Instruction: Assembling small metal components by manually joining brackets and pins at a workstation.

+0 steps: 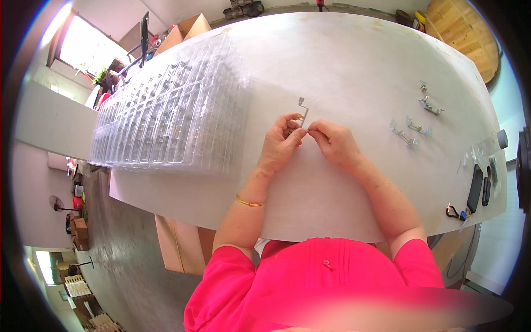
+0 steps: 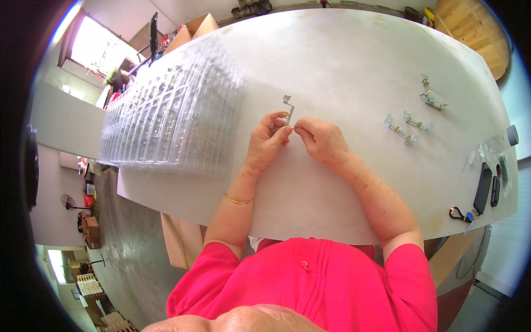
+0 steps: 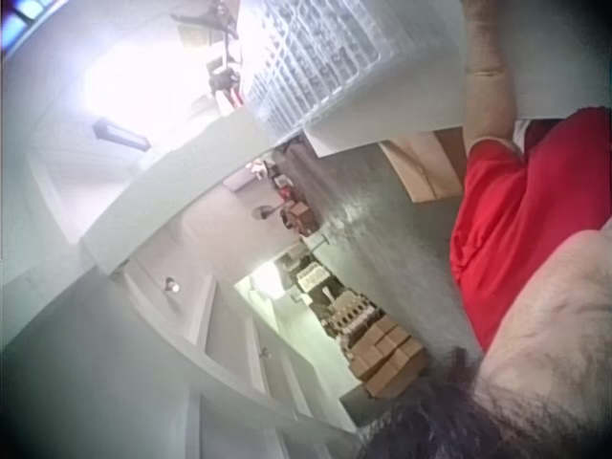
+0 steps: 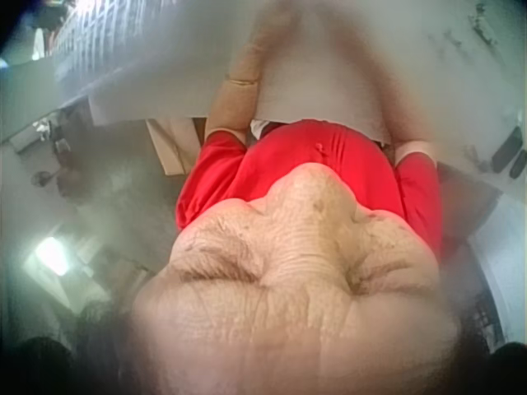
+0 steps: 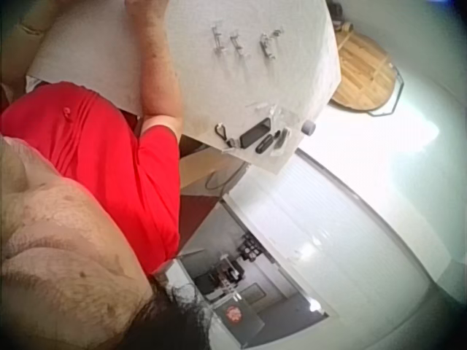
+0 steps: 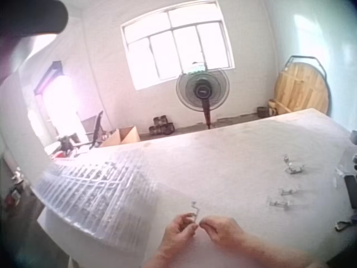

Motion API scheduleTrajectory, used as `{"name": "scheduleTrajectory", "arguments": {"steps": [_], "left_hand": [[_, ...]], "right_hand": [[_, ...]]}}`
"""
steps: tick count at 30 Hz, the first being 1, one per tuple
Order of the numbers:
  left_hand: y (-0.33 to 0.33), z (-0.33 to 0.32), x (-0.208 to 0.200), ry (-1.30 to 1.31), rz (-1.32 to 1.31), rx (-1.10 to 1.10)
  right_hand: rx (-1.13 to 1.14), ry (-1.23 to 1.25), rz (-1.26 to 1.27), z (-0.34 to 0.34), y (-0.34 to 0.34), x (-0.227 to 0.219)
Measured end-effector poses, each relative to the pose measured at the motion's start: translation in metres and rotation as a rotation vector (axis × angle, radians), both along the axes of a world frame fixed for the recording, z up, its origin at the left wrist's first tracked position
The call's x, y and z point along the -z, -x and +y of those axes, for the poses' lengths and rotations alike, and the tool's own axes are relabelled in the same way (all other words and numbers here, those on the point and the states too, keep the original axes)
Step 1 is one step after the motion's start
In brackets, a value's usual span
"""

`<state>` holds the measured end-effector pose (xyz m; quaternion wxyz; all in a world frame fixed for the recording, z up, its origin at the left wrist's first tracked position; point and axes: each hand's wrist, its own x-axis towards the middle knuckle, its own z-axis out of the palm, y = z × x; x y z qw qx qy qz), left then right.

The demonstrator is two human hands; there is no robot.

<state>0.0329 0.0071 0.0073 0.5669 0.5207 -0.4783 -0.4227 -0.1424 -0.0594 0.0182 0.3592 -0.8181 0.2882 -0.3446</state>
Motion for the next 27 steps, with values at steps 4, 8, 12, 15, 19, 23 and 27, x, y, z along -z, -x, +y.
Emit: {"name": "scheduleTrajectory", "arguments": {"steps": [4, 8, 12, 15, 19, 23, 27], "left_hand": [[-0.005, 0.000, -0.004, -0.040, 0.094, 0.006], [-0.004, 0.001, -0.009, -0.131, 0.227, 0.172], [-0.005, 0.005, -0.011, -0.166, 0.224, 0.249], [-0.003, 0.007, -0.015, -0.219, 0.175, 0.230], [0.005, 0.002, -0.003, -0.047, 0.038, 0.051], [0.012, 0.003, -0.010, 0.072, -0.347, -0.097], [0.011, 0.002, 0.000, 0.130, -0.463, -0.139]], "right_hand": [[0.097, -0.232, 0.050, -0.005, 0.002, -0.006], [0.099, -0.488, -0.374, -0.015, -0.001, 0.006], [-0.060, -0.665, -0.435, -0.017, 0.001, 0.002], [0.007, -0.672, -0.447, -0.016, -0.001, 0.008], [0.069, -0.649, -0.458, -0.018, -0.002, 0.010], [0.122, -0.641, -0.485, -0.022, -0.004, 0.020], [0.126, -0.625, -0.460, -0.019, -0.006, 0.022]]}}
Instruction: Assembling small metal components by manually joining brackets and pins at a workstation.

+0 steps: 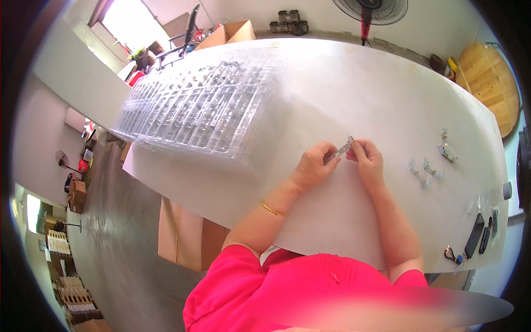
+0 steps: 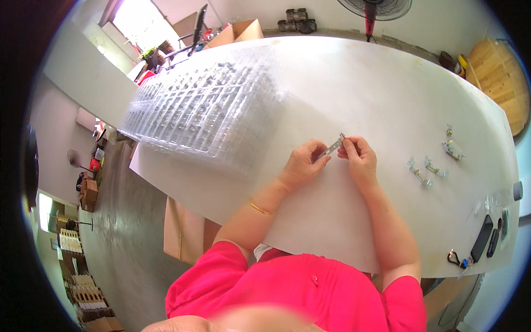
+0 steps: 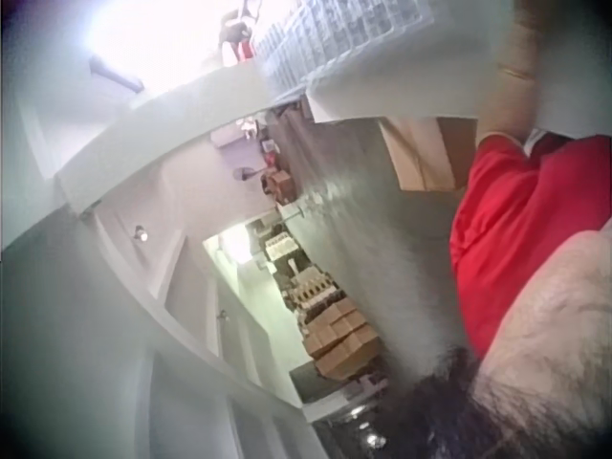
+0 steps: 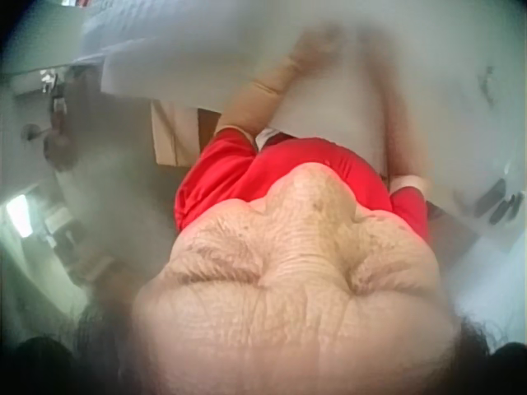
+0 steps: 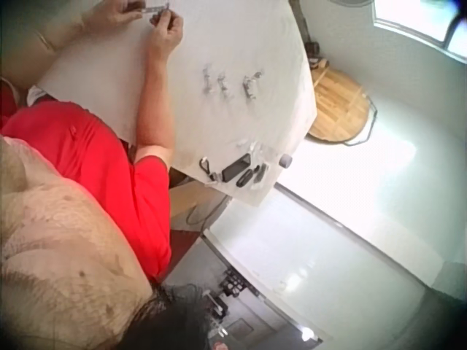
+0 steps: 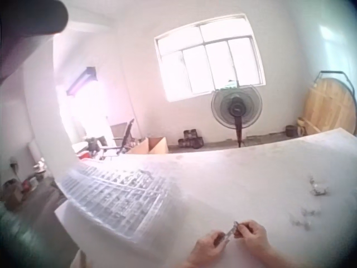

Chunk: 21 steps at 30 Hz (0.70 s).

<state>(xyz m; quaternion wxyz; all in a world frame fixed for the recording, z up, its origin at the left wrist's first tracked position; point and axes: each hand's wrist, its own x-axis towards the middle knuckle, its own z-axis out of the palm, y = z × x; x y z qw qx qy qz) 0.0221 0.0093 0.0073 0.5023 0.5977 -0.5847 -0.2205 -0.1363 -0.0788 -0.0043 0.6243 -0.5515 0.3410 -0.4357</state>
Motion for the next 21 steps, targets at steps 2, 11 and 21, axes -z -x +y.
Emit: {"name": "scheduleTrajectory", "arguments": {"steps": [2, 11, 21], "left_hand": [[-0.001, -0.002, 0.003, 0.015, -0.027, -0.012], [-0.003, -0.002, -0.001, 0.013, 0.030, -0.176], [0.021, 0.047, -0.113, 0.151, 0.032, -0.080]], "right_hand": [[-0.016, 0.012, -0.010, -0.001, 0.000, 0.000], [0.043, -0.099, -0.176, -0.008, 0.004, 0.003], [-0.004, -0.126, -0.238, -0.015, 0.011, 0.014]]}}
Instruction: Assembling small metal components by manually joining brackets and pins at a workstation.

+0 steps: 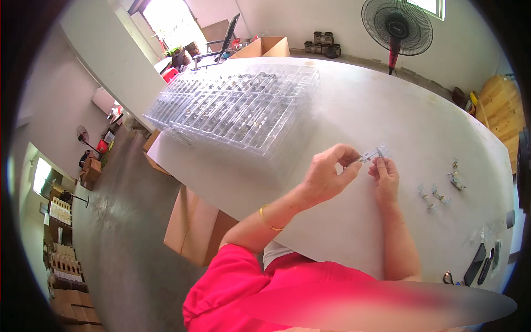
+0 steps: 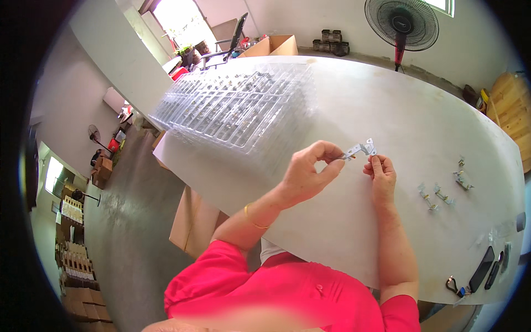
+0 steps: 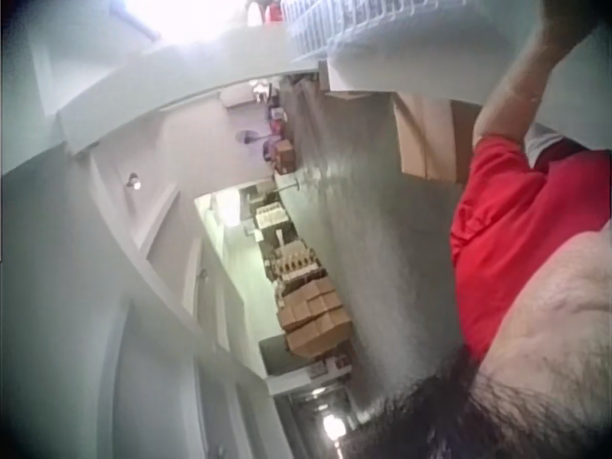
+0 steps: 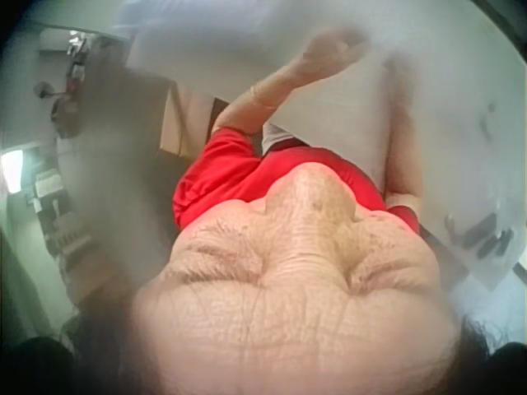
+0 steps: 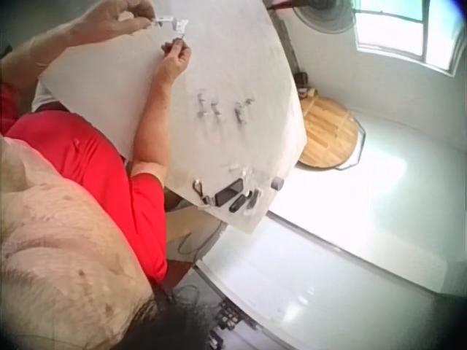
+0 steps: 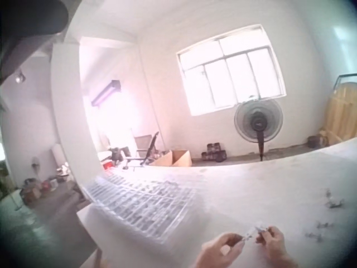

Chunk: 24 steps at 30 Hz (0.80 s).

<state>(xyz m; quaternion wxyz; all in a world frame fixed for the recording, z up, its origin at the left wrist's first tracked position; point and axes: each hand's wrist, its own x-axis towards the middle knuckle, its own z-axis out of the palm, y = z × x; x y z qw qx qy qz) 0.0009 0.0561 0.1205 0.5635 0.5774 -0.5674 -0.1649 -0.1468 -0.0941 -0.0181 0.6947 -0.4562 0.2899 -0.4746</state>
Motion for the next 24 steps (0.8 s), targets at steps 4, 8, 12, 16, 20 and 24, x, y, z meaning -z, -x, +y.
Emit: {"name": "scheduleTrajectory", "arguments": {"steps": [4, 8, 12, 16, 20, 24], "left_hand": [[-0.016, 0.029, -0.043, 0.112, -0.158, -0.065], [-0.055, 0.040, -0.085, 0.124, -0.288, -0.266], [-0.105, 0.029, -0.123, 0.035, -0.080, -0.336], [-0.173, -0.004, -0.130, -0.051, -0.091, -0.355], [-0.206, -0.044, -0.119, -0.243, -0.290, -0.553], [-0.230, -0.080, -0.101, -0.371, -0.513, -0.639]], "right_hand": [[-0.001, -0.012, -0.003, 0.005, -0.003, -0.010], [-0.003, -0.022, 0.024, 0.005, -0.002, -0.015], [0.002, 0.009, 0.047, 0.005, -0.002, -0.018], [-0.011, 0.012, 0.032, 0.001, -0.004, -0.008], [0.012, 0.012, 0.065, 0.001, -0.005, -0.004], [-0.005, 0.024, 0.066, 0.001, -0.005, -0.003]]}}
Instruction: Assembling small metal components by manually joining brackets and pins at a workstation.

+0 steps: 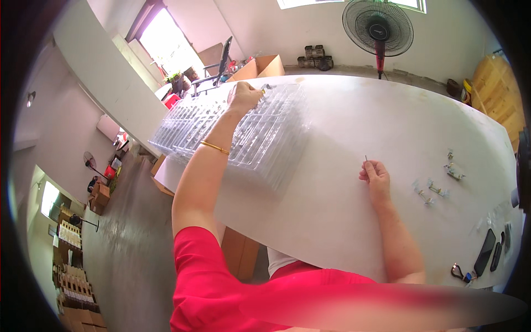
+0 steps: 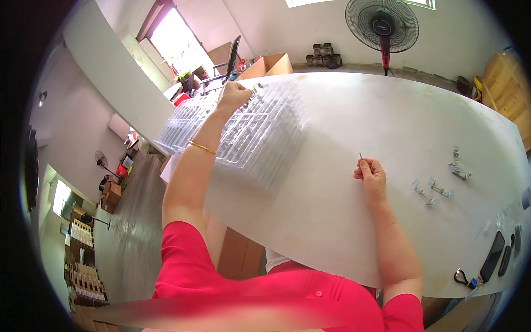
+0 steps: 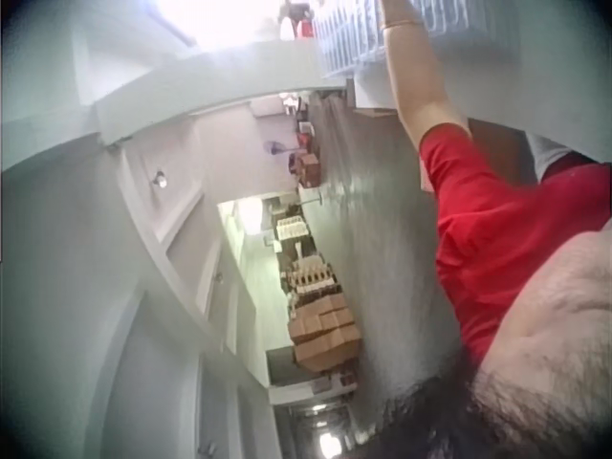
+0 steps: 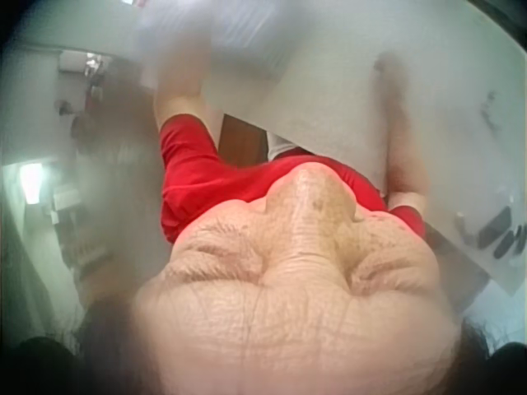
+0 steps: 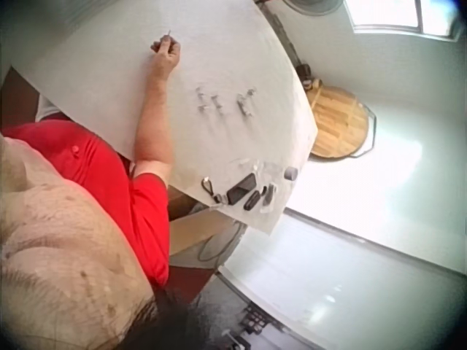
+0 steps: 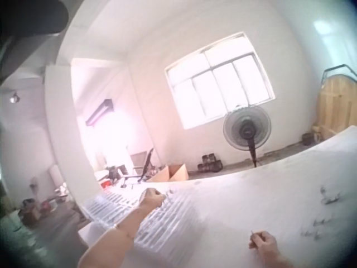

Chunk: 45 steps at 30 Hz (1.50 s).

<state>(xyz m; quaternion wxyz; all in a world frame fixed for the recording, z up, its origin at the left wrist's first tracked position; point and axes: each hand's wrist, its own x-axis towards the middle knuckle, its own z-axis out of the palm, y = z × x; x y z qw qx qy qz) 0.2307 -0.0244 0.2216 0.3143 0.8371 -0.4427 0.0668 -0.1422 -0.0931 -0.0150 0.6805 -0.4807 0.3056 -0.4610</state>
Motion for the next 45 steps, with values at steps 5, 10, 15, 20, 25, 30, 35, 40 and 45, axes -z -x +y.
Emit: {"name": "scheduleTrajectory", "arguments": {"steps": [5, 10, 15, 20, 25, 30, 35, 40, 45], "left_hand": [[-0.033, -0.022, 0.021, -0.154, -0.099, -0.129], [-0.001, -0.031, 0.013, -0.216, -0.024, -0.122], [0.000, -0.036, 0.010, -0.283, -0.003, -0.079], [-0.004, -0.042, 0.013, -0.258, -0.038, -0.086], [0.002, -0.046, 0.011, -0.359, -0.027, -0.119], [-0.004, -0.044, 0.030, -0.297, -0.091, -0.153], [0.018, -0.039, 0.012, -0.391, -0.166, -0.125], [0.040, -0.052, 0.017, -0.130, -0.423, 0.167], [0.182, -0.040, 0.017, -0.062, -0.461, 0.589]], "right_hand": [[-0.021, 0.023, -0.028, 0.001, -0.006, 0.000], [0.000, 0.008, -0.023, -0.001, -0.001, 0.003], [-0.014, 0.011, -0.010, 0.001, -0.001, -0.002], [-0.014, 0.017, 0.002, -0.002, -0.004, -0.001], [-0.017, 0.017, 0.000, -0.001, -0.004, -0.002], [-0.043, 0.018, 0.015, 0.002, -0.003, 0.001], [-0.005, -0.005, 0.036, 0.008, 0.005, -0.006], [0.026, 0.092, 0.107, 0.004, -0.005, -0.005], [-0.033, 0.358, 0.319, 0.013, -0.015, -0.009]]}}
